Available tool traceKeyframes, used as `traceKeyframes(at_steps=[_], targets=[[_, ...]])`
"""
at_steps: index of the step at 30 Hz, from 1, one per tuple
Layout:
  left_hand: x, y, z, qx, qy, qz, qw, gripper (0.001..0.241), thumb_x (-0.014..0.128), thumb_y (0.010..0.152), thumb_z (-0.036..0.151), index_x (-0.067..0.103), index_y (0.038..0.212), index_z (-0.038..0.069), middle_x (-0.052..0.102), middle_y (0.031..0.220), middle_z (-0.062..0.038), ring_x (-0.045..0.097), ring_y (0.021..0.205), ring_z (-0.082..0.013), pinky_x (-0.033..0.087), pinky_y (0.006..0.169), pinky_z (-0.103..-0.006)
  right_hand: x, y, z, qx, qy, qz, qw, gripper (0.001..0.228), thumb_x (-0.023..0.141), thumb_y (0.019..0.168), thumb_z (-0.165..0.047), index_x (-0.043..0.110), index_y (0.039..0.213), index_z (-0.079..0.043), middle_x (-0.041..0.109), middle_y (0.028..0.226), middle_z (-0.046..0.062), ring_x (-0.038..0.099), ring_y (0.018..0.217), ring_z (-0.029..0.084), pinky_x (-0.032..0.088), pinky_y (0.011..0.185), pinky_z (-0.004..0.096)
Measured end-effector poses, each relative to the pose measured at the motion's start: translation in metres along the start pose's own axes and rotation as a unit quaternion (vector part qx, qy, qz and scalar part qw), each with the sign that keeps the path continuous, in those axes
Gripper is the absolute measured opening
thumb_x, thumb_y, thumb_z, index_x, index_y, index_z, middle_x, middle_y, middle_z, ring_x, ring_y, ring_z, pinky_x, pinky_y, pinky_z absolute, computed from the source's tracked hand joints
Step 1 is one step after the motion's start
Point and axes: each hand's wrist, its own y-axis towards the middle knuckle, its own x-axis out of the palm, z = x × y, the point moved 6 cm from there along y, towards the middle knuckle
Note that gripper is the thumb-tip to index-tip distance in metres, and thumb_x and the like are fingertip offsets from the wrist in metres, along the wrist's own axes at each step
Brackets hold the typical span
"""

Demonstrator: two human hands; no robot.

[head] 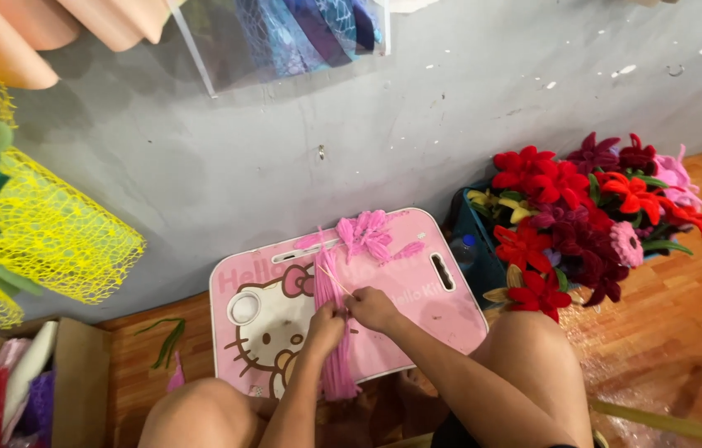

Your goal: The person sits on the floor and uses a wooden stick to wrap pink pipe cleaners around it, forming a flower shape. They repeatedly wrap the pipe cleaner and adjust the resulting flower on a pink Hello Kitty tray.

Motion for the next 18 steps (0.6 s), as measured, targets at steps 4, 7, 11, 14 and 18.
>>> traceKeyframes(at_steps=[4, 7, 11, 14, 18], targets=[[0.036, 0.064, -0.041, 0.033, 0.107, -0.061, 0.992, 0.037, 0.049, 0.094, 0.033, 0.072, 0.119, 0.019, 0.073, 0.122, -0.011, 0.059, 0.130, -0.0379, 0.039, 0.115, -0.0578, 0.012, 0.017, 0.038, 0.010, 0.009, 0.043, 0.999, 0.036, 0.061, 0.088, -0.046, 0.080, 0.090, -0.016, 0.077, 0.090, 0.013, 0.071, 0.103, 0.039, 0.056, 0.090, 0.047], [0.030, 0.058, -0.026, 0.044, 0.107, -0.085, 0.990, 0.039, 0.051, 0.090, 0.036, 0.073, 0.122, 0.030, 0.072, 0.128, 0.000, 0.056, 0.136, -0.0320, 0.024, 0.120, -0.0634, -0.009, 0.011, 0.034, 0.009, 0.040, 0.102, 0.994, 0.025, 0.069, 0.084, -0.040, 0.081, 0.087, -0.019, 0.075, 0.085, 0.015, 0.072, 0.098, 0.038, 0.055, 0.088, 0.046], [0.031, 0.047, -0.023, 0.070, 0.068, -0.143, 0.985, 0.049, 0.041, 0.090, 0.024, 0.069, 0.130, 0.022, 0.067, 0.138, -0.009, 0.051, 0.140, -0.0342, 0.029, 0.121, -0.0556, -0.043, -0.022, -0.014, 0.015, 0.102, 0.167, 0.981, 0.024, 0.064, 0.084, -0.033, 0.081, 0.088, -0.017, 0.077, 0.081, 0.009, 0.073, 0.096, 0.031, 0.055, 0.088, 0.043], [0.066, 0.088, -0.077, 0.036, 0.133, -0.190, 0.972, 0.057, 0.038, 0.093, 0.029, 0.055, 0.148, 0.032, 0.049, 0.157, 0.000, 0.033, 0.152, -0.0258, 0.010, 0.125, -0.0571, -0.050, -0.047, -0.052, 0.004, 0.063, 0.137, 0.988, 0.028, 0.061, 0.084, -0.034, 0.080, 0.089, -0.015, 0.077, 0.086, 0.011, 0.072, 0.099, 0.032, 0.055, 0.090, 0.045], [0.080, 0.116, -0.090, 0.056, 0.183, -0.208, 0.959, 0.062, 0.041, 0.093, 0.029, 0.046, 0.155, 0.031, 0.033, 0.168, -0.003, 0.023, 0.157, -0.0292, 0.000, 0.124, -0.0683, -0.063, -0.004, -0.027, -0.015, -0.117, 0.137, 0.983, 0.029, 0.061, 0.086, -0.037, 0.078, 0.090, -0.014, 0.075, 0.085, 0.016, 0.074, 0.096, 0.038, 0.057, 0.085, 0.050]])
